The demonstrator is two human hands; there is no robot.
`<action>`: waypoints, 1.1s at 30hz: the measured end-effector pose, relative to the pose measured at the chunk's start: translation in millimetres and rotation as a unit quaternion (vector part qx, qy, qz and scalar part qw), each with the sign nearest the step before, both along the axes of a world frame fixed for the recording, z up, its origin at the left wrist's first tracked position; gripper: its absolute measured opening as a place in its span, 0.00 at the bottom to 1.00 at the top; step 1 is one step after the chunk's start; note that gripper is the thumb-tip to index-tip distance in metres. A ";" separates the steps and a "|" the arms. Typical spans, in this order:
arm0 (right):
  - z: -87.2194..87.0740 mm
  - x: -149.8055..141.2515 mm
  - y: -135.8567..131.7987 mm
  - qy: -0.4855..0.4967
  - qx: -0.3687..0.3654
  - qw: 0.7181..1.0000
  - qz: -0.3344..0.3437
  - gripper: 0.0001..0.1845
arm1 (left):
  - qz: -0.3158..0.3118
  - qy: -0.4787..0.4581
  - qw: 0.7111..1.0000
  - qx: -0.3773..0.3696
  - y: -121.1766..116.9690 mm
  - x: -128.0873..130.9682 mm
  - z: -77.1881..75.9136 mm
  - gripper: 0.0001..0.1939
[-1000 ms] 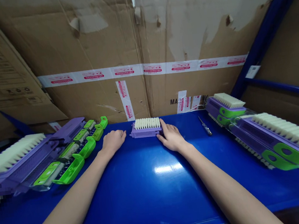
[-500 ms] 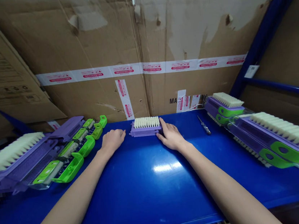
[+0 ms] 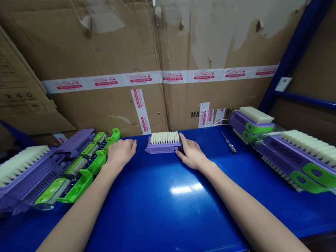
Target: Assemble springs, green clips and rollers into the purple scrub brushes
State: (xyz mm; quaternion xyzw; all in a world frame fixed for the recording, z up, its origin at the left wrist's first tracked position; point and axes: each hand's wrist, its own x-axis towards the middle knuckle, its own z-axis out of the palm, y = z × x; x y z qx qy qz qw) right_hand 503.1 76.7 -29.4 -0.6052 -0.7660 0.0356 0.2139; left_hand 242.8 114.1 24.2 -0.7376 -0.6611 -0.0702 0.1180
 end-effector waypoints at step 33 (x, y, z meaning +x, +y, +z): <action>1.0 -0.4 0.5 -0.010 -0.007 1.000 0.010 0.40 | 0.088 0.124 0.966 -0.208 -85.2 -99.0 36.0 0.04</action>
